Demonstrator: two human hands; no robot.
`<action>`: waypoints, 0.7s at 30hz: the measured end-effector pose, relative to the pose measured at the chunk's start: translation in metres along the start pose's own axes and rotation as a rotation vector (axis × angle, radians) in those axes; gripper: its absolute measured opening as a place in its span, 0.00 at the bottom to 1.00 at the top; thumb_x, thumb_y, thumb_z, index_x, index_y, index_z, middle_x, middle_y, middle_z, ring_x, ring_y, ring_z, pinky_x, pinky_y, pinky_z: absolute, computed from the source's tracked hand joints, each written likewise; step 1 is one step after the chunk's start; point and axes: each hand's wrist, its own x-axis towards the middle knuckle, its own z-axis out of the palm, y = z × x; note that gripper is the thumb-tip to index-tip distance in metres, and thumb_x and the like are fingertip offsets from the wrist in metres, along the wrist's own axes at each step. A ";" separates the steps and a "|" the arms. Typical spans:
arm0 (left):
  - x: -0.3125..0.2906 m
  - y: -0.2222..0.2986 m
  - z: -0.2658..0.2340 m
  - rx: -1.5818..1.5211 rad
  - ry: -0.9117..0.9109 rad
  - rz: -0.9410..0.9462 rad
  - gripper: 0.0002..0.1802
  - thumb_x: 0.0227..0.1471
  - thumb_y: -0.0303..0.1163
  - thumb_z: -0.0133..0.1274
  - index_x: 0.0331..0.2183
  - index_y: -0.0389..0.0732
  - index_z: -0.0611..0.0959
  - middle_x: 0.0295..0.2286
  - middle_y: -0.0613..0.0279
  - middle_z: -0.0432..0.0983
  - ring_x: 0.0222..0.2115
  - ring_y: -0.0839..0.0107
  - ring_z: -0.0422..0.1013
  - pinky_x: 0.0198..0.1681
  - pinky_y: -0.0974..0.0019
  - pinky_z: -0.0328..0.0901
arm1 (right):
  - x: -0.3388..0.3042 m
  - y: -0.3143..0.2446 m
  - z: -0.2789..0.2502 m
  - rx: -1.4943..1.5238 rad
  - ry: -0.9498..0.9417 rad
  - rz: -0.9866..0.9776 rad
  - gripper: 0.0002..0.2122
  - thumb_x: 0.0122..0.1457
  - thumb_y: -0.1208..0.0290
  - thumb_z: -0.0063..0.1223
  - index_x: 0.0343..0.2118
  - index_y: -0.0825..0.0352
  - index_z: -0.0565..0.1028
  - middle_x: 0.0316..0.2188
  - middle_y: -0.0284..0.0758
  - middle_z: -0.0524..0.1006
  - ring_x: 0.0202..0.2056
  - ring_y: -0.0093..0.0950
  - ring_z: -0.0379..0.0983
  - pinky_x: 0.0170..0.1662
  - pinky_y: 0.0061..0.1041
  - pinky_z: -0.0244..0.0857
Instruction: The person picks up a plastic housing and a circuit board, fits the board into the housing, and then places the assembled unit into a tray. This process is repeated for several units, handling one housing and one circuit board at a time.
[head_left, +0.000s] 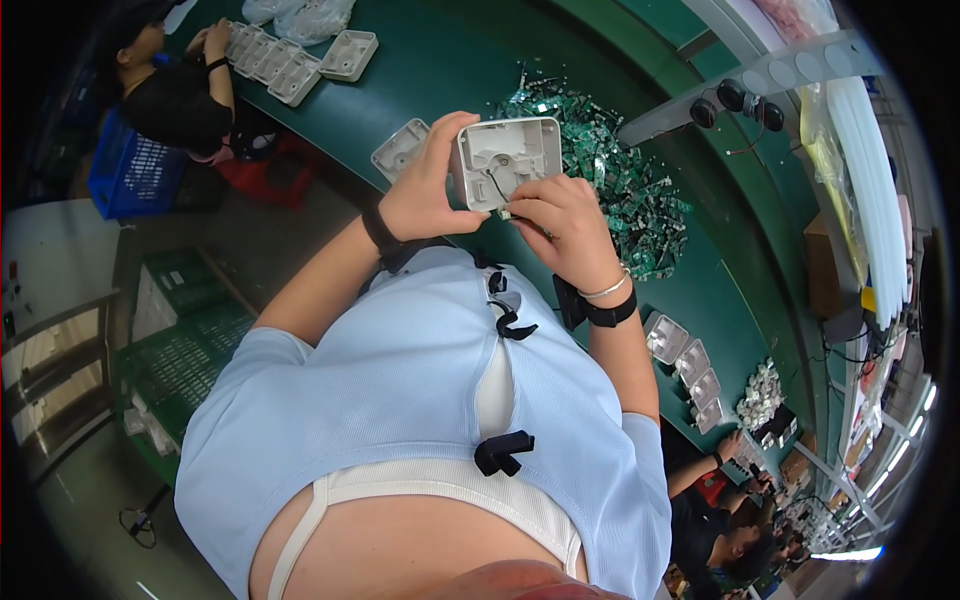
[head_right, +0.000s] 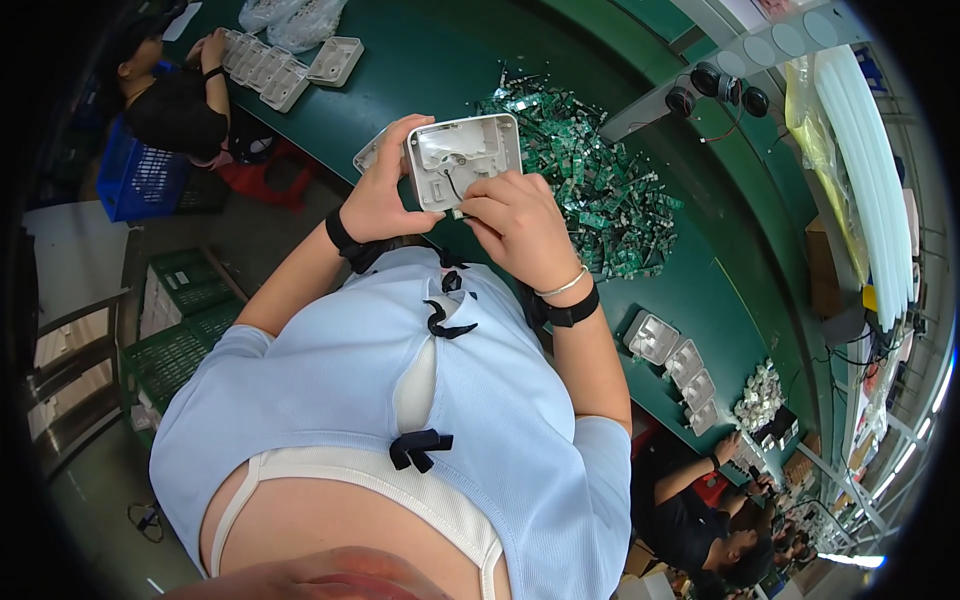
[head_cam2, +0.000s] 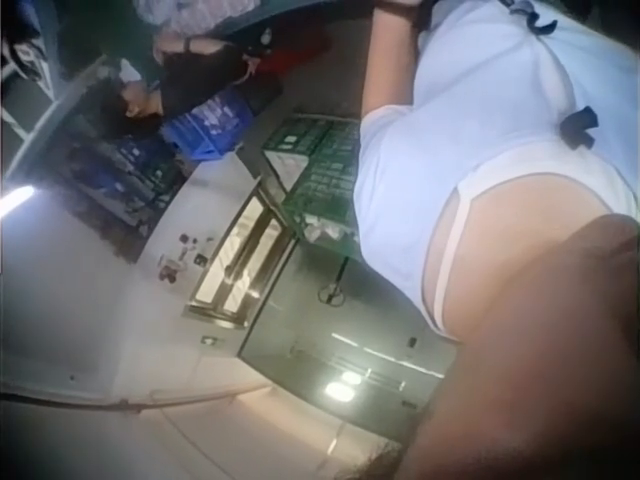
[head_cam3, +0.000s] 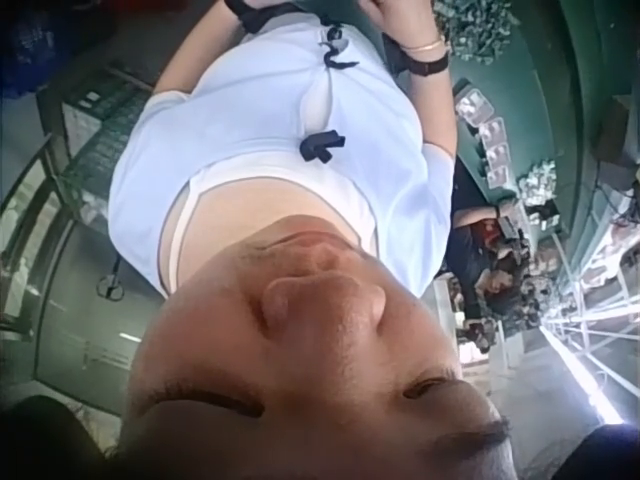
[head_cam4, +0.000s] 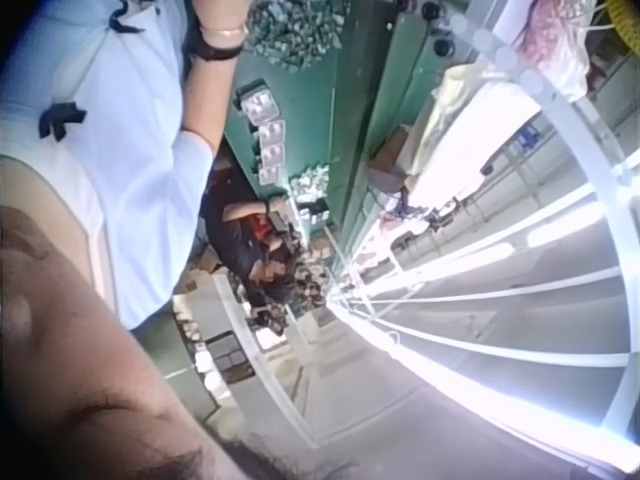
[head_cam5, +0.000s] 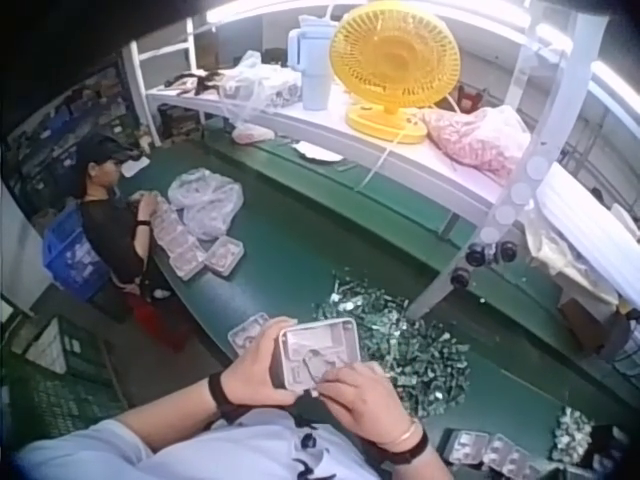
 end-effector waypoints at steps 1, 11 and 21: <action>0.000 0.001 0.000 -0.023 0.001 0.002 0.58 0.34 0.28 0.69 0.64 0.41 0.56 0.59 0.49 0.56 0.59 0.54 0.63 0.59 0.57 0.64 | -0.002 0.002 0.001 0.045 -0.016 0.002 0.10 0.48 0.78 0.65 0.36 0.63 0.81 0.41 0.31 0.80 0.43 0.33 0.74 0.49 0.33 0.63; 0.000 0.001 -0.001 -0.271 -0.092 -0.235 0.58 0.36 0.26 0.69 0.65 0.43 0.54 0.59 0.53 0.57 0.54 0.60 0.70 0.47 0.61 0.73 | -0.010 0.017 0.029 0.202 0.113 0.060 0.08 0.49 0.76 0.67 0.34 0.64 0.82 0.42 0.33 0.80 0.42 0.35 0.75 0.48 0.31 0.66; -0.002 -0.041 0.021 -0.315 -0.227 -0.242 0.60 0.37 0.21 0.67 0.67 0.44 0.51 0.58 0.52 0.64 0.47 0.64 0.77 0.47 0.64 0.74 | -0.032 0.038 0.066 0.185 0.158 0.156 0.06 0.52 0.75 0.66 0.33 0.66 0.81 0.36 0.34 0.81 0.37 0.36 0.77 0.42 0.31 0.70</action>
